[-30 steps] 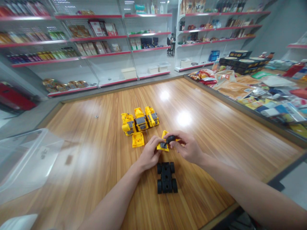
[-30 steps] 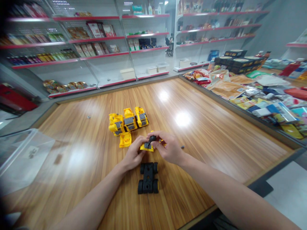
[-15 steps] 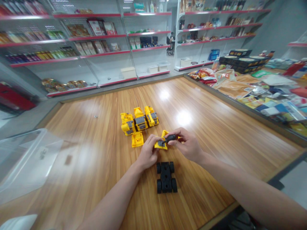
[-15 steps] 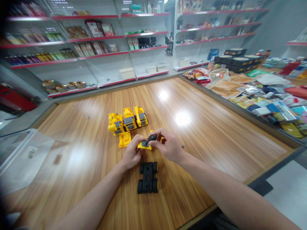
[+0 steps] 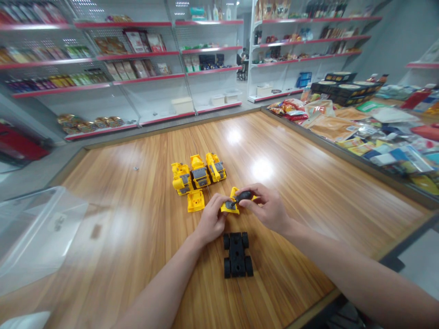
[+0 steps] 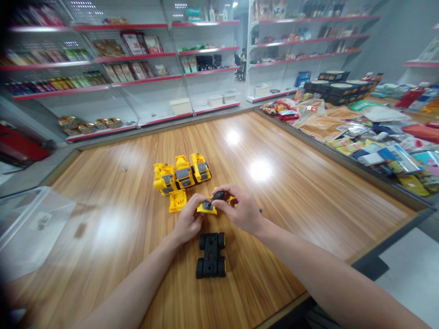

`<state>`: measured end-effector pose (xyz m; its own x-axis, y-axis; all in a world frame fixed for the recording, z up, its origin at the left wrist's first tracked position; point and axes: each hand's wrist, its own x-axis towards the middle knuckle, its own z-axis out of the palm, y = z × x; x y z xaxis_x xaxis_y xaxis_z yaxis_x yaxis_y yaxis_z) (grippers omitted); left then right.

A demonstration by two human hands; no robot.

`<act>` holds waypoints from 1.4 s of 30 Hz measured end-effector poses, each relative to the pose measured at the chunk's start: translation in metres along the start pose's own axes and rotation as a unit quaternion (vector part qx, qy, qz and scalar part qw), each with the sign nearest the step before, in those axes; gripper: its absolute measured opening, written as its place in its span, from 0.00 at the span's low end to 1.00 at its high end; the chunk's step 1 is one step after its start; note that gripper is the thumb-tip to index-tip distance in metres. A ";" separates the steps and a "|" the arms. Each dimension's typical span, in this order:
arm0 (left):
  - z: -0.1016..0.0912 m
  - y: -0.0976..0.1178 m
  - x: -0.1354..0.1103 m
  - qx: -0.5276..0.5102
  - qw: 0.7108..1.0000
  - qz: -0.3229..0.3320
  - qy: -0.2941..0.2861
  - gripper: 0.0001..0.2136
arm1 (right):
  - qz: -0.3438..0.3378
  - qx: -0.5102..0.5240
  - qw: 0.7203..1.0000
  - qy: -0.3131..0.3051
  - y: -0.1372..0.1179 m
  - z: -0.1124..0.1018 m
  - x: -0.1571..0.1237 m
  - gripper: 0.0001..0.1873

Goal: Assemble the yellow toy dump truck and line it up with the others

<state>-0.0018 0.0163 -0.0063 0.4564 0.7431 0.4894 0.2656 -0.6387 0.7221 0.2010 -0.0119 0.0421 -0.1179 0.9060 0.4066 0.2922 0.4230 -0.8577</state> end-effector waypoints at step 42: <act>0.006 -0.009 -0.003 -0.254 0.952 -0.122 0.121 0.14 | 0.027 -0.246 0.968 -0.042 0.014 -0.033 0.022 0.16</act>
<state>-0.0005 0.0186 -0.0179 0.2091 0.9205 0.3300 -0.1330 -0.3075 0.9422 0.2338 0.0129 0.0494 -0.1601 0.9335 0.3207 0.7136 0.3340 -0.6158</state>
